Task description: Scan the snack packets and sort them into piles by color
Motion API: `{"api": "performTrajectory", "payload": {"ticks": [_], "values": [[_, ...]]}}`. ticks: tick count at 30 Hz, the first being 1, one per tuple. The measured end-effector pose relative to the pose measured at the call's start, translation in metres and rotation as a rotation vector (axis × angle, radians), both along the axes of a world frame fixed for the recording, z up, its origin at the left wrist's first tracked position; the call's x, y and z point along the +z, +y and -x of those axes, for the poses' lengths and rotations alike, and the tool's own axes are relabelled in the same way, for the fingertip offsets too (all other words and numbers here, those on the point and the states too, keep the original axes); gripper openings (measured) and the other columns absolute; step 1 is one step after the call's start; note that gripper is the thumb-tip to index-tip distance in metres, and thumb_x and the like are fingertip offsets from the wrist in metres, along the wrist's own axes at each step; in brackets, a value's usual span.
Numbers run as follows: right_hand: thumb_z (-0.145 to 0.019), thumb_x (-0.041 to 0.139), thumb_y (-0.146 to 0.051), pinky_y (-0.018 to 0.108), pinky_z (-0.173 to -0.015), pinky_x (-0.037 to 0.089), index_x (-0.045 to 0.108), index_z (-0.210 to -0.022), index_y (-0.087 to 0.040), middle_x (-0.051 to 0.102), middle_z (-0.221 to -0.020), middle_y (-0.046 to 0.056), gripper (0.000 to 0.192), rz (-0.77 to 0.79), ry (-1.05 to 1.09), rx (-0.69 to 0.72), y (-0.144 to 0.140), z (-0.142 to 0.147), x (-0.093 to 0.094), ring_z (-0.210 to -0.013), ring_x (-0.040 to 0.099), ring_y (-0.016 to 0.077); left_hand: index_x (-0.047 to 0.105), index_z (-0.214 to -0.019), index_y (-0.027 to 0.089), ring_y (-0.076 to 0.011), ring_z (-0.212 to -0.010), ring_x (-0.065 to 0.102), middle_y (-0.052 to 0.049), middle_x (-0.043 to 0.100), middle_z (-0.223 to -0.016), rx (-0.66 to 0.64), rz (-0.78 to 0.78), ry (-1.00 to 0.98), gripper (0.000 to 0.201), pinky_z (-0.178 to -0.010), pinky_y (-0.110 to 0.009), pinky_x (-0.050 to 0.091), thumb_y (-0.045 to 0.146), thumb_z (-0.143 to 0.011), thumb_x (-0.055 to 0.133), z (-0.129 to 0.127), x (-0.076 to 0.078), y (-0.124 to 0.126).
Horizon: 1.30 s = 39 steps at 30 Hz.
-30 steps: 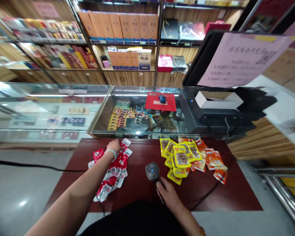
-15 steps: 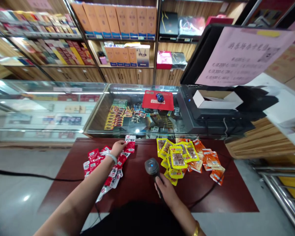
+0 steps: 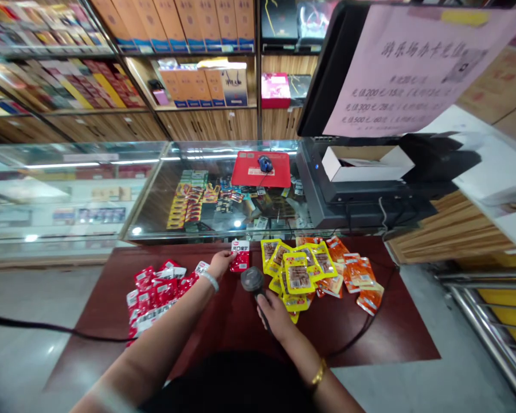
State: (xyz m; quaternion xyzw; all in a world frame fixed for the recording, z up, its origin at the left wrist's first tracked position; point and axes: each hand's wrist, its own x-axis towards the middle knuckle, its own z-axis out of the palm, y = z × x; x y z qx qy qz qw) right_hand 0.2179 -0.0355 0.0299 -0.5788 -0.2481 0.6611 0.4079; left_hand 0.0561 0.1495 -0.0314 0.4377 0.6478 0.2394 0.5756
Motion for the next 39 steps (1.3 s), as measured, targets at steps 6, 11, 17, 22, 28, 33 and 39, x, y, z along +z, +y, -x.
{"api": "performTrajectory", "payload": {"ticks": [6,11,17,22,28,33,39], "values": [[-0.078,0.057,-0.068,0.017,-0.033,0.027,0.049,-0.083,-0.023,0.043,-0.051,-0.01,0.047,0.034,0.013,-0.02,-0.001,-0.004,-0.009,-0.036,0.034,0.0058,0.07,-0.09,0.013,-0.0139,-0.063,0.062,-0.006,0.071,-0.074,-0.064,0.014,-0.012,0.027,-0.061,-0.025,0.048,0.035,-0.075,0.07,-0.029,-0.005,0.006],[-0.077,0.059,-0.066,0.017,-0.033,0.026,0.052,-0.086,-0.023,0.044,-0.051,-0.009,0.044,0.069,0.008,-0.009,-0.003,-0.001,-0.014,-0.037,0.035,0.0067,0.064,-0.109,0.017,-0.0235,-0.108,0.058,-0.013,0.066,-0.113,-0.306,-0.24,0.637,0.037,-0.094,-0.032,0.042,0.032,-0.076,0.069,0.034,0.018,0.005],[-0.076,0.058,-0.067,0.018,-0.033,0.026,0.055,-0.093,-0.023,0.047,-0.052,-0.009,0.047,0.095,-0.006,0.009,-0.005,0.003,-0.016,-0.037,0.037,0.0073,0.058,-0.113,0.013,-0.0366,-0.122,0.046,-0.02,0.054,-0.125,-0.483,-0.055,1.191,0.061,-0.097,-0.046,0.037,0.047,-0.065,0.073,0.113,0.035,-0.011],[-0.076,0.058,-0.067,0.018,-0.033,0.024,0.054,-0.095,-0.022,0.044,-0.05,-0.011,0.049,0.082,0.003,0.022,-0.008,0.005,-0.013,-0.035,0.033,0.0066,0.061,-0.103,0.017,-0.0354,-0.118,0.051,-0.018,0.062,-0.116,-0.535,-0.091,1.099,0.047,-0.096,-0.044,0.038,0.047,-0.068,0.071,0.115,0.03,-0.013],[-0.074,0.059,-0.069,0.017,-0.033,0.027,0.049,-0.081,-0.022,0.044,-0.051,-0.01,0.048,0.063,-0.004,-0.035,-0.012,0.0,0.0,-0.036,0.034,0.0057,0.055,-0.109,0.015,-0.0248,-0.095,0.066,-0.014,0.07,-0.099,-0.212,-0.028,0.471,0.041,-0.078,-0.029,0.046,0.036,-0.076,0.068,0.06,0.019,-0.008],[-0.076,0.058,-0.068,0.016,-0.034,0.029,0.051,-0.086,-0.021,0.047,-0.053,-0.009,0.048,0.026,0.016,-0.078,-0.016,-0.007,0.006,-0.036,0.036,0.0054,0.054,-0.107,0.012,-0.0168,-0.079,0.067,-0.013,0.07,-0.097,-0.018,0.023,0.06,0.032,-0.07,-0.025,0.049,0.035,-0.085,0.059,0.004,-0.001,-0.011],[-0.073,0.06,-0.071,0.017,-0.034,0.027,0.051,-0.087,-0.022,0.046,-0.052,-0.009,0.053,0.012,0.03,-0.071,-0.013,-0.008,0.012,-0.036,0.035,0.0061,0.056,-0.103,0.014,-0.0161,-0.075,0.066,-0.009,0.07,-0.09,0.016,-0.007,-0.104,0.037,-0.068,-0.027,0.051,0.04,-0.078,0.067,-0.026,-0.008,-0.018]]}}
